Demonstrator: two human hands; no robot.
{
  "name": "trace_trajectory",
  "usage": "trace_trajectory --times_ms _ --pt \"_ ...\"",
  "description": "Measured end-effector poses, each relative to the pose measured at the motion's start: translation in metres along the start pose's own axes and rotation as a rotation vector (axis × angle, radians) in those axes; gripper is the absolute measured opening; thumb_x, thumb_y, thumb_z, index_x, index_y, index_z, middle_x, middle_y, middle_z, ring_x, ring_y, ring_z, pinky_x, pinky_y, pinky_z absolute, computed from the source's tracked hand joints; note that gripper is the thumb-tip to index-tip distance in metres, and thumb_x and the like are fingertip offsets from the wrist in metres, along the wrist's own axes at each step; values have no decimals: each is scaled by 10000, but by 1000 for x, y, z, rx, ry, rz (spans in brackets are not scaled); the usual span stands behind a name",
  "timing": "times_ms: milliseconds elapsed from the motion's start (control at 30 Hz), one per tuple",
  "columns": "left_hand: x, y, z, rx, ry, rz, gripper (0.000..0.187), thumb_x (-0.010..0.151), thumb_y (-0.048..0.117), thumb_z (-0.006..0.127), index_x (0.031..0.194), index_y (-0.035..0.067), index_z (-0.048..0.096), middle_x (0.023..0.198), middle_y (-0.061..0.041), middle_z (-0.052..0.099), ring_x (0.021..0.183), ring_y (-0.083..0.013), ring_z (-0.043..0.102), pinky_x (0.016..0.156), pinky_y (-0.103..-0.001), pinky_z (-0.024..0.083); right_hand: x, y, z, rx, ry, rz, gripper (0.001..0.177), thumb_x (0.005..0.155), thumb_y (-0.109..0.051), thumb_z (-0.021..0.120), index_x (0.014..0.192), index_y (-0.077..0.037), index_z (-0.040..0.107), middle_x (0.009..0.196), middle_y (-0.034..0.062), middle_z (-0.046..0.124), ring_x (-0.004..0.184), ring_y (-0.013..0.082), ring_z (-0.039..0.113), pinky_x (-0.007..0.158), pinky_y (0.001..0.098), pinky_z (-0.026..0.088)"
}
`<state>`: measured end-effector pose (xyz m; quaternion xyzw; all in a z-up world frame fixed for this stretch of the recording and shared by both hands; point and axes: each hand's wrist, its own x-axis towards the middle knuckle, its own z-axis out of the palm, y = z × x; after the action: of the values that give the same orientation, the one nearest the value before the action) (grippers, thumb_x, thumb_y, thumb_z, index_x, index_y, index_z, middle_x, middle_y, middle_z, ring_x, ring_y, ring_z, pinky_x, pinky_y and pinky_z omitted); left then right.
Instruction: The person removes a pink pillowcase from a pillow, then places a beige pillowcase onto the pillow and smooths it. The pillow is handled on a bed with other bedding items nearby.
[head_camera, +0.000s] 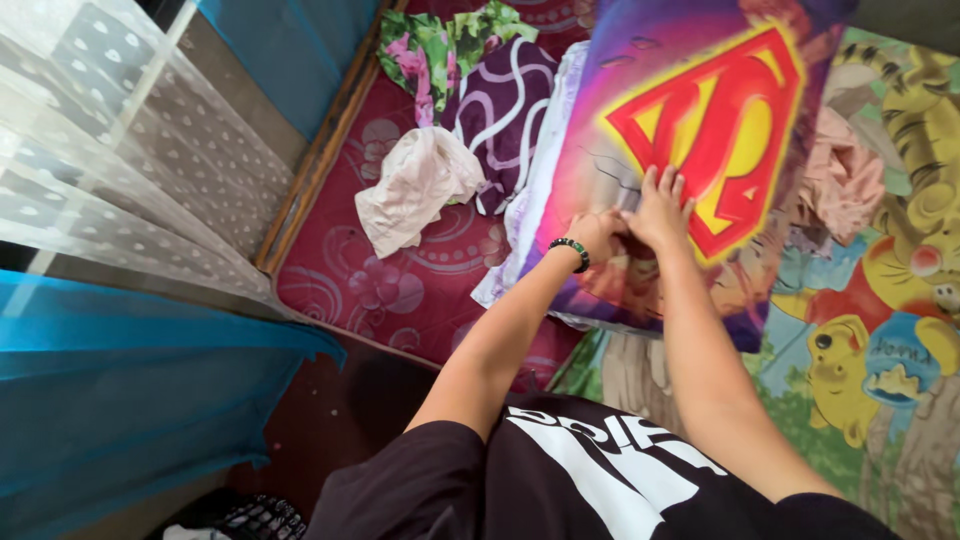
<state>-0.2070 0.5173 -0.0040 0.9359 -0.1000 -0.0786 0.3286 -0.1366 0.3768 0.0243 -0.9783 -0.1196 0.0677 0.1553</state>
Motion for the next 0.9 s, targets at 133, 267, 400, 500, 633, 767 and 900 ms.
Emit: trace_trajectory --times_ms 133,267,400,500,633,767,900 --pt "-7 -74 -6 -451 228 -193 192 852 158 728 1039 145 771 878 -109 755 823 -269 766 793 -387 595 8 15 29 -2 -96 82 1104 809 -358 798 1653 -129 124 1717 175 4 1591 368 -6 1211 663 28" --pt "-22 -186 -17 -270 370 -348 235 863 115 668 1048 176 799 1034 -111 766 951 -297 729 839 -390 573 1 20 28 -18 -40 89 1052 789 -310 817 1636 -136 218 1716 165 99 1578 367 73 1211 650 89" --pt "-34 -299 -50 -107 219 -479 421 754 95 678 1148 200 780 1107 -154 740 1044 -337 712 941 -407 547 -13 -1 11 -25 190 135 787 791 -212 810 1505 -85 505 1642 184 360 1541 360 282 1230 618 182" --pt "-40 -356 -77 21 226 -657 370 804 133 686 1161 167 778 1198 -197 713 1151 -354 667 1020 -410 509 -17 -24 1 3 383 103 539 814 -170 791 1332 -64 684 1559 204 508 1493 381 396 1222 595 225" --pt "-30 -397 -108 62 194 -817 404 773 261 770 1175 214 776 1351 -183 624 1287 -345 572 1120 -385 431 -17 -59 -7 21 534 62 345 865 -162 774 1200 -84 756 1484 176 612 1462 359 479 1230 551 276" --pt "-22 -417 -120 53 136 -899 500 741 318 794 1236 263 755 1467 -179 506 1428 -362 377 1212 -424 300 -21 -80 -9 29 617 46 238 884 -150 761 1117 -101 768 1409 140 672 1436 326 532 1217 528 319" --pt "-23 -431 -121 265 -250 -888 439 932 341 585 1359 290 673 1595 -45 441 1565 -342 179 1256 -638 137 -31 -89 -5 34 650 66 170 906 -142 749 1073 -120 766 1365 111 697 1409 301 565 1203 498 354"
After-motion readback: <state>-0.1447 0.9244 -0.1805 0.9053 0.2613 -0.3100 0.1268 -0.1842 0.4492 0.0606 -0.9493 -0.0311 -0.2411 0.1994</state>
